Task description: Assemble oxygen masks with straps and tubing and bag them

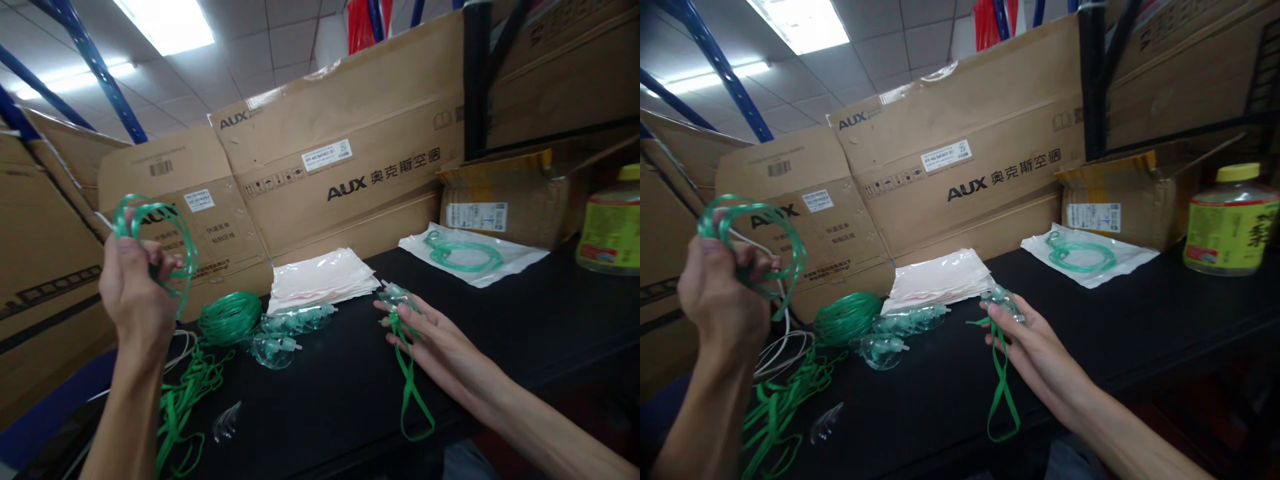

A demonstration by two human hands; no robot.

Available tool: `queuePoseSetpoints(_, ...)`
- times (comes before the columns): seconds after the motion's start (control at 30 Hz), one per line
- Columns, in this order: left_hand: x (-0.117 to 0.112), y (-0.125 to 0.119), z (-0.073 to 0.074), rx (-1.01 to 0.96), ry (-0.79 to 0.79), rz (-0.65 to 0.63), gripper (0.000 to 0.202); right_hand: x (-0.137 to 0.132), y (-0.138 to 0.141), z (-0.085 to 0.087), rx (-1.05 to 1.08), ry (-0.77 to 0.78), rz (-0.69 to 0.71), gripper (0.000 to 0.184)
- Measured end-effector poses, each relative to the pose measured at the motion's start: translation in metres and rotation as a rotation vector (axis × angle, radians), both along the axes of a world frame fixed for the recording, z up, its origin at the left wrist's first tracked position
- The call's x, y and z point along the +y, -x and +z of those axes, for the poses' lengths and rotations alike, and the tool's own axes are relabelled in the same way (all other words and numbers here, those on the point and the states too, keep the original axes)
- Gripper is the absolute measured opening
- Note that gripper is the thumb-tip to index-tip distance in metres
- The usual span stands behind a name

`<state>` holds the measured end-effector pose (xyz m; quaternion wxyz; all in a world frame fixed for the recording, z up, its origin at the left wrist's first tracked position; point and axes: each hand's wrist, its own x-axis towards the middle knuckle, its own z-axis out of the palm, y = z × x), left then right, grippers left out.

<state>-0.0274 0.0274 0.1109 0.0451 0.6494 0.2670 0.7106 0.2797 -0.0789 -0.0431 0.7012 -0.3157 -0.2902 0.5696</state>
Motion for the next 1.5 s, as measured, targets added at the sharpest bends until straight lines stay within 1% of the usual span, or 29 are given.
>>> queuePoseSetpoints(0.03, -0.015, -0.012, 0.003, 0.064, -0.012, 0.002, 0.031, 0.000, 0.001, 0.000, -0.026, 0.007, -0.013, 0.042)
queuePoseSetpoints(0.1, -0.044, -0.037, 0.005, 0.094, -0.079, 0.138, 0.034, 0.000, 0.002, -0.001, -0.069, 0.040, -0.058, 0.045)
queuePoseSetpoints(0.13, -0.057, -0.049, 0.002, 0.180, -0.066, 0.220, 0.035, 0.000, 0.001, -0.002, -0.074, 0.054, -0.077, 0.044)
queuePoseSetpoints(0.17, -0.069, -0.061, -0.004, 0.309, -0.044, 0.273, 0.039, 0.001, -0.001, -0.002, -0.066, 0.061, -0.092, 0.043)
queuePoseSetpoints(0.2, -0.079, -0.073, -0.014, 0.481, -0.079, 0.267, 0.041, 0.002, -0.004, -0.001, -0.049, 0.063, -0.107, 0.041)
queuePoseSetpoints(0.23, -0.089, -0.084, -0.029, 0.631, -0.142, 0.237, 0.046, 0.002, -0.009, 0.001, -0.030, 0.064, -0.125, 0.039)
queuePoseSetpoints(0.27, -0.096, -0.096, -0.047, 0.769, -0.201, 0.186, 0.050, 0.002, -0.015, 0.003, -0.012, 0.060, -0.157, 0.038)
queuePoseSetpoints(0.3, -0.102, -0.107, -0.068, 0.889, -0.210, 0.152, 0.051, 0.000, -0.022, 0.007, -0.005, 0.053, -0.200, 0.038)
queuePoseSetpoints(0.4, -0.111, -0.136, -0.132, 1.182, -0.099, 0.111, 0.052, -0.009, -0.044, 0.021, -0.054, -0.009, -0.353, 0.037)
queuePoseSetpoints(0.43, -0.112, -0.143, -0.149, 1.245, -0.059, 0.088, 0.050, -0.013, -0.050, 0.024, -0.097, -0.027, -0.395, 0.036)
queuePoseSetpoints(0.47, -0.113, -0.147, -0.162, 1.285, -0.033, 0.066, 0.050, -0.018, -0.055, 0.027, -0.153, -0.033, -0.420, 0.036)
queuePoseSetpoints(0.5, -0.113, -0.147, -0.171, 1.302, 0.001, 0.045, 0.050, -0.022, -0.059, 0.028, -0.212, -0.030, -0.426, 0.036)
queuePoseSetpoints(0.53, -0.114, -0.144, -0.175, 1.303, 0.031, 0.017, 0.050, -0.026, -0.062, 0.028, -0.271, -0.021, -0.408, 0.038)
queuePoseSetpoints(0.6, -0.113, -0.128, -0.172, 1.265, 0.090, -0.029, 0.045, -0.033, -0.063, 0.023, -0.381, 0.002, -0.316, 0.042)
queuePoseSetpoints(0.63, -0.112, -0.116, -0.168, 1.238, 0.118, -0.046, 0.041, -0.035, -0.063, 0.020, -0.441, 0.009, -0.247, 0.042)
queuePoseSetpoints(0.67, -0.111, -0.102, -0.163, 1.201, 0.146, -0.045, 0.041, -0.037, -0.062, 0.017, -0.513, 0.009, -0.167, 0.041)
queuePoseSetpoints(0.73, -0.106, -0.074, -0.154, 1.121, 0.225, -0.079, 0.048, -0.040, -0.059, 0.012, -0.699, -0.009, -0.012, 0.035)
queuePoseSetpoints(0.77, -0.103, -0.061, -0.150, 1.111, 0.271, -0.118, 0.048, -0.041, -0.057, 0.010, -0.804, -0.035, 0.041, 0.032)
queuePoseSetpoints(0.83, -0.098, -0.044, -0.145, 1.117, 0.348, -0.205, 0.043, -0.041, -0.051, 0.006, -1.001, -0.115, 0.096, 0.028)
queuePoseSetpoints(0.9, -0.093, -0.037, -0.144, 1.124, 0.399, -0.274, 0.035, -0.039, -0.046, 0.001, -1.146, -0.198, 0.107, 0.029)
queuePoseSetpoints(0.97, -0.088, -0.038, -0.144, 1.124, 0.425, -0.313, 0.028, -0.035, -0.042, -0.005, -1.229, -0.230, 0.116, 0.036)
queuePoseSetpoints(1.03, -0.084, -0.041, -0.144, 1.130, 0.450, -0.332, 0.023, -0.030, -0.039, -0.011, -1.262, -0.229, 0.102, 0.039)
queuePoseSetpoints(1.13, -0.086, -0.045, -0.145, 1.140, 0.513, -0.351, 0.021, -0.025, -0.034, -0.014, -1.272, -0.231, 0.076, 0.033)
queuePoseSetpoints(1.2, -0.091, -0.050, -0.148, 1.086, 0.529, -0.341, 0.018, -0.024, -0.029, -0.013, -1.272, -0.234, 0.082, 0.029)
queuePoseSetpoints(1.27, -0.097, -0.057, -0.155, 0.999, 0.511, -0.318, 0.013, -0.024, -0.020, -0.012, -1.271, -0.212, 0.094, 0.026)
queuePoseSetpoints(1.37, -0.104, -0.072, -0.171, 0.890, 0.433, -0.262, 0.008, -0.025, -0.009, -0.010, -1.223, -0.129, 0.082, 0.029)
queuePoseSetpoints(1.43, -0.107, -0.082, -0.182, 0.860, 0.372, -0.216, 0.011, -0.025, -0.006, -0.008, -1.124, -0.097, 0.089, 0.032)
queuePoseSetpoints(1.5, -0.109, -0.089, -0.188, 0.864, 0.332, -0.170, 0.013, -0.025, -0.009, -0.006, -1.003, -0.085, 0.121, 0.035)
